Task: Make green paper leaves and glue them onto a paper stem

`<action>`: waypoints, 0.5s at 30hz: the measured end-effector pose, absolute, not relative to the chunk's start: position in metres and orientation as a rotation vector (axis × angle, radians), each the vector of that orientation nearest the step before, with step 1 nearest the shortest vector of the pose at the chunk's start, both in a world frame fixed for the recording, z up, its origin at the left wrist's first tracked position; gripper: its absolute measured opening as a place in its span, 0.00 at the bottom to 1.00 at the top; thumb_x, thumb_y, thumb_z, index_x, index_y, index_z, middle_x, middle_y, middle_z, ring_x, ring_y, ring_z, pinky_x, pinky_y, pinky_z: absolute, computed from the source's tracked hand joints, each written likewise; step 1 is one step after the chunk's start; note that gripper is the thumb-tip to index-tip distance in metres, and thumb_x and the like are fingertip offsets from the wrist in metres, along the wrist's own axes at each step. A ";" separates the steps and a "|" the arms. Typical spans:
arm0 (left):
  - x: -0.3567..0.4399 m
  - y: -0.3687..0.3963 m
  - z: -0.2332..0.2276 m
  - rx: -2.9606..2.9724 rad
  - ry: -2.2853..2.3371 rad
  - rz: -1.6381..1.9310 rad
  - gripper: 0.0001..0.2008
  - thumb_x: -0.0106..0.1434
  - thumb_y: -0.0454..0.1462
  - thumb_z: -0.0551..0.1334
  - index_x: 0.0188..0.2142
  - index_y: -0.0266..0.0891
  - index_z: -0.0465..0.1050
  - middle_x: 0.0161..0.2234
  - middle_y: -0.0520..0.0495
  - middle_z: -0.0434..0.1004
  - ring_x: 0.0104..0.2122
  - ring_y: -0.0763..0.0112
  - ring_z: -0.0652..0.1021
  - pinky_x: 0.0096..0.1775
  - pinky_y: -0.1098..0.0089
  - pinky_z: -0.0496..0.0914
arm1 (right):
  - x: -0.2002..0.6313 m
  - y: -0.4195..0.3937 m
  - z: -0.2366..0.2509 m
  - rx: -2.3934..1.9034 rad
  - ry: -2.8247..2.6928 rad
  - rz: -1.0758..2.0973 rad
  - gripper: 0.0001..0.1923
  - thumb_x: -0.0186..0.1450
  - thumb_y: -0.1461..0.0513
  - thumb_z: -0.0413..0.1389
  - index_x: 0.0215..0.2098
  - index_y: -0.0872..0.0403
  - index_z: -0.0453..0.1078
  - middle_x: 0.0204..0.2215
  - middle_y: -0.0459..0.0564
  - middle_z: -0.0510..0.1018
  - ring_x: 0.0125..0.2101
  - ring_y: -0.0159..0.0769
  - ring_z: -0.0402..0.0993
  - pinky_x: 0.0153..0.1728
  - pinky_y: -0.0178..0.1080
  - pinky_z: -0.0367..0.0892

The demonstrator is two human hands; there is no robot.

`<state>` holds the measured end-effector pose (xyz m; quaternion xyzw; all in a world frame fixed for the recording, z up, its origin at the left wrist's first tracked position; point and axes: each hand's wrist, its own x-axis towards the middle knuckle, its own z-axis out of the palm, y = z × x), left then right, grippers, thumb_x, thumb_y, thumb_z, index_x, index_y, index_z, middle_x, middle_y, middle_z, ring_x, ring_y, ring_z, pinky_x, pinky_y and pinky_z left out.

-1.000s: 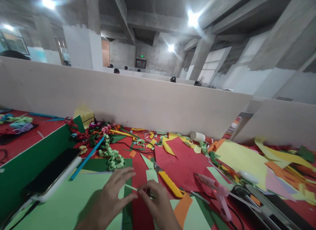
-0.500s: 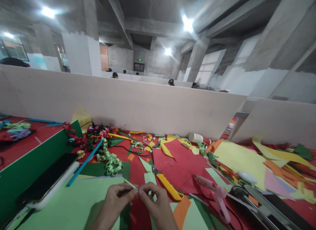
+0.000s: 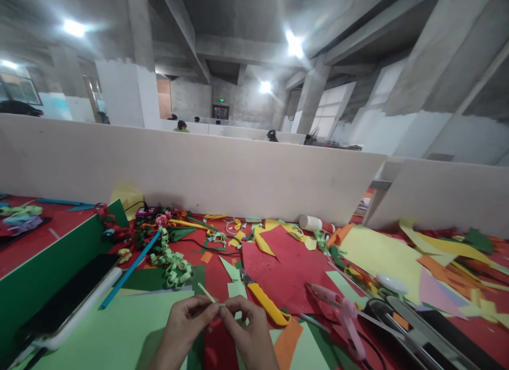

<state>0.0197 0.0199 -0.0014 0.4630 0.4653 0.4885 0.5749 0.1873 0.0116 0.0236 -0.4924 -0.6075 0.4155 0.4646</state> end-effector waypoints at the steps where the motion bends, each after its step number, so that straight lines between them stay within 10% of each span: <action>1: 0.019 0.021 0.002 1.110 1.092 1.155 0.26 0.51 0.58 0.75 0.31 0.36 0.84 0.28 0.46 0.82 0.28 0.65 0.78 0.30 0.71 0.72 | 0.188 0.012 0.024 -1.203 -1.495 1.022 0.22 0.64 0.44 0.60 0.30 0.54 0.78 0.28 0.51 0.83 0.32 0.41 0.77 0.33 0.36 0.67; 15: 0.006 0.038 0.043 1.405 1.003 0.794 0.21 0.58 0.52 0.72 0.36 0.36 0.85 0.31 0.43 0.87 0.35 0.58 0.83 0.39 0.67 0.74 | 0.207 0.011 0.012 -1.225 -1.513 1.021 0.21 0.66 0.45 0.60 0.32 0.55 0.78 0.26 0.47 0.78 0.28 0.34 0.70 0.29 0.34 0.62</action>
